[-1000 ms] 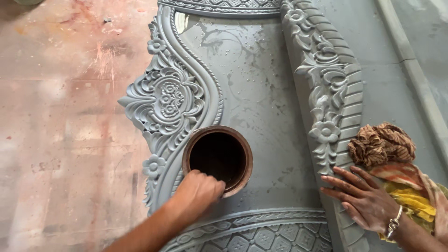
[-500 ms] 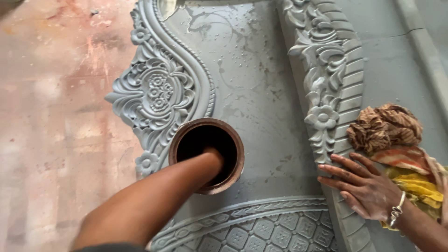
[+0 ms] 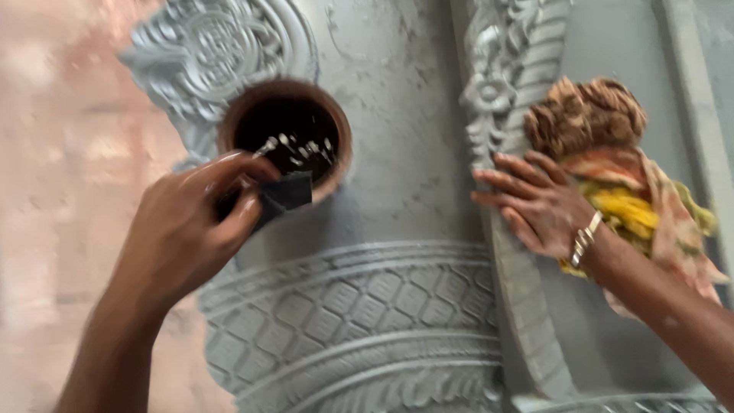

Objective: The person sands the surface of a large, ornate, grey decorative object using a sanding block. They repeatedly dip the sanding block into a small container of liquid and continue sanding various sections of the object's detailed carvings.

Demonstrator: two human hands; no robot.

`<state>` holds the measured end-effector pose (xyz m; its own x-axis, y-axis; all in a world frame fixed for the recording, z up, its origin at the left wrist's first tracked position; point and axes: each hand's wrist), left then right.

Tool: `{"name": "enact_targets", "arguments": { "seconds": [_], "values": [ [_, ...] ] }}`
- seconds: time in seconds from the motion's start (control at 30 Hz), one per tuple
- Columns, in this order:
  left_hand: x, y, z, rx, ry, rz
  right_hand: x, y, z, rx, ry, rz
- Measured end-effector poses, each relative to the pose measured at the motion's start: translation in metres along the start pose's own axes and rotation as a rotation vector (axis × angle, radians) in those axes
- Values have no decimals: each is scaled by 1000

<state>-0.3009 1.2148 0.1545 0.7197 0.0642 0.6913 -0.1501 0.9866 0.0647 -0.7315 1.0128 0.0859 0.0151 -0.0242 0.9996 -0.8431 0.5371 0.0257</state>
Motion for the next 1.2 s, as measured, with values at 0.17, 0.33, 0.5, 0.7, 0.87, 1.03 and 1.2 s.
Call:
{"name": "enact_targets", "arguments": {
  "seconds": [0.17, 0.33, 0.5, 0.7, 0.87, 1.03, 1.2],
  "values": [
    [-175, 133, 19, 57, 702, -61, 18, 14, -27, 50, 237, -13],
    [-433, 202, 93, 97, 976, 273, 26, 81, -92, 68, -87, -66],
    [-549, 259, 178, -30, 907, 483, 8, 131, -151, 240, 17, -241],
    [-537, 279, 200, -45, 730, 415, -8, 147, -173, 357, -23, -585],
    [-511, 288, 201, 12, 778, 408, -8, 149, -179, 302, -32, -553],
    [-516, 287, 202, 60, 722, 422, -5, 145, -184, 298, 13, -532],
    [-521, 302, 205, 29, 748, 404, -4, 142, -188, 289, 59, -540]
  ]
}}
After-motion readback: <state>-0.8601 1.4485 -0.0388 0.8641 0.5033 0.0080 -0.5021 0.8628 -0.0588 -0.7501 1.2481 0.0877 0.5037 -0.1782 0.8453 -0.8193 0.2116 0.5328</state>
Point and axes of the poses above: each hand's wrist, its own y-axis away from the middle knuckle, its own x-axis out of the back of the hand, z = x × y, and after that the axes turned 13 degrees about -x, right-handed
